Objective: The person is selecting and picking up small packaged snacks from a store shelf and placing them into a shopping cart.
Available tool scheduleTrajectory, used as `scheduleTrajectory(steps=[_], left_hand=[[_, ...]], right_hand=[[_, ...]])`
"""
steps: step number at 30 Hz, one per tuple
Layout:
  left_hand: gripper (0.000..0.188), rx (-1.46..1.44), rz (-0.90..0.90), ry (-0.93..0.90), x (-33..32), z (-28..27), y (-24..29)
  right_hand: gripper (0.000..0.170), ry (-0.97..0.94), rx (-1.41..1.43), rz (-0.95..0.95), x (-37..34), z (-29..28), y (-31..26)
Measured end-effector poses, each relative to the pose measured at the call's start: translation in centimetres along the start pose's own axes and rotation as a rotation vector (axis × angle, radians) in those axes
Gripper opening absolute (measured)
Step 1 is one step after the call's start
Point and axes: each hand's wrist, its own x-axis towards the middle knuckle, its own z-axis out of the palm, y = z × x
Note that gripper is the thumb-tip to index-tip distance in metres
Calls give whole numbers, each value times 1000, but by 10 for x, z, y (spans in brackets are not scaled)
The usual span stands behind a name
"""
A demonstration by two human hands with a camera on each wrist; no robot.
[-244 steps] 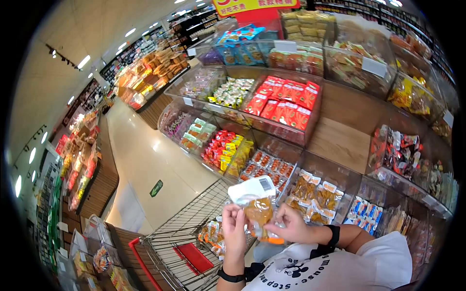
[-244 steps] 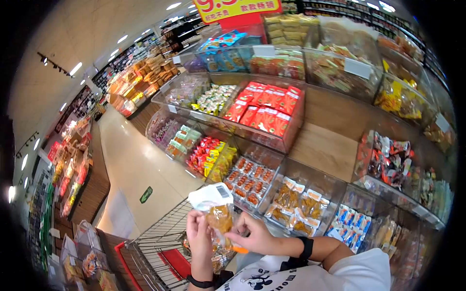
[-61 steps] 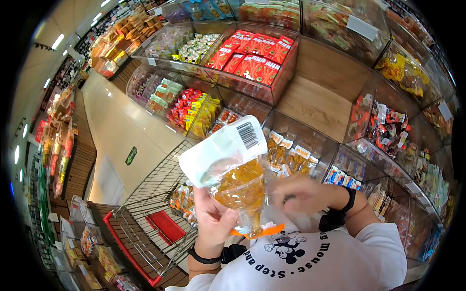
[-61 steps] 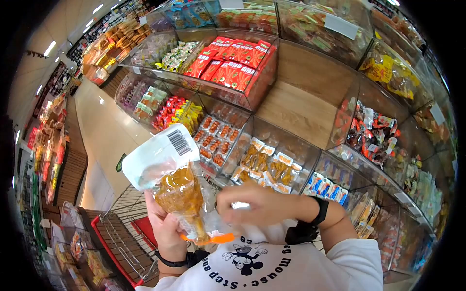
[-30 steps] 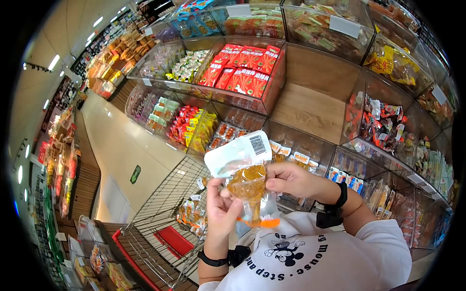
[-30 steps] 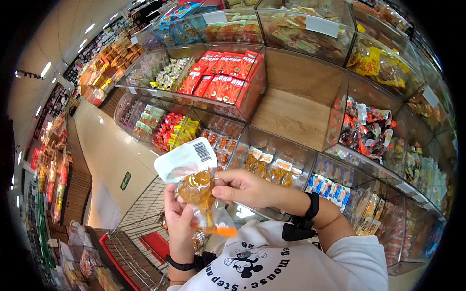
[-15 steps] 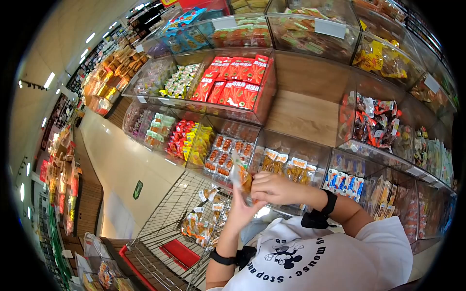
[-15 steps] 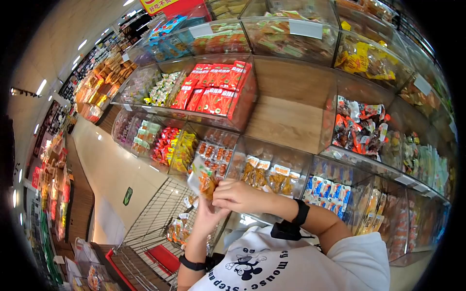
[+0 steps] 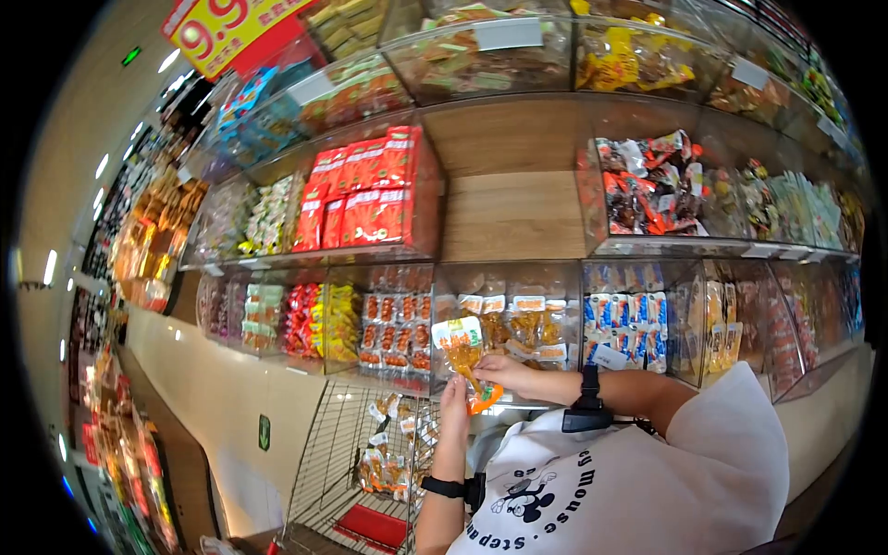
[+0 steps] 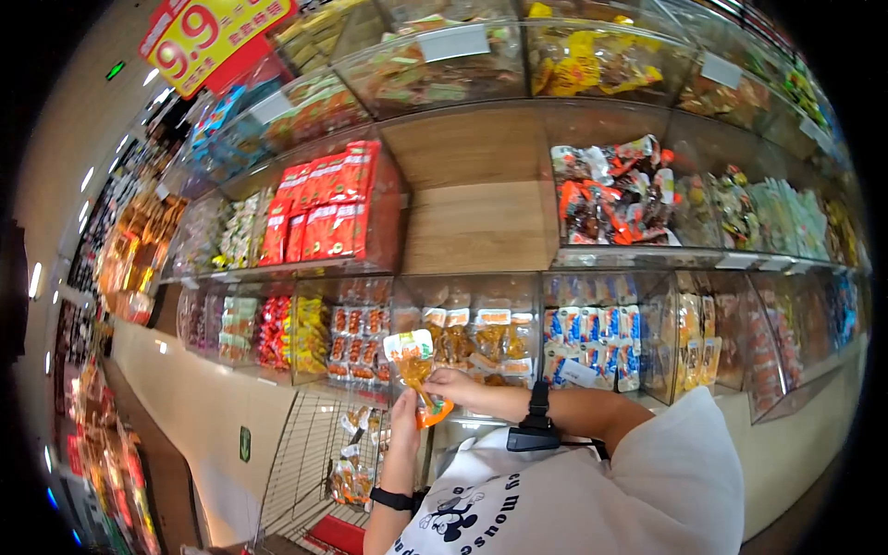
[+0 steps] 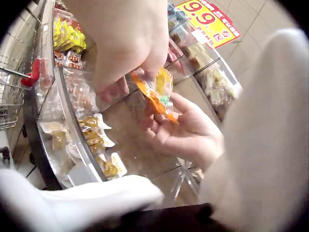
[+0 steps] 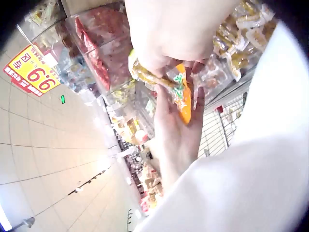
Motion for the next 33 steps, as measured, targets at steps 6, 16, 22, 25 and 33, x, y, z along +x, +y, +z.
scheduleTrajectory(steps=[6, 16, 22, 25, 33], left_hand=[[34, 197, -34, -43, -1, -11, 1], [30, -16, -199, 307, -94, -115, -50], [32, -83, -198, 544, -144, -136, -48], [30, -54, -202, 546, -151, -145, -42], [28, -48, -197, 510, -148, -187, -33]], right_hand=[[7, 1123, -383, 7, 74, -119, 129], [15, 1449, -987, 37, 47, -150, 83], [35, 1337, -1079, 236, 53, -132, 74], [48, 1335, -1401, 79, 57, -115, 78], [41, 357, -1919, 741, 52, -82, 42]])
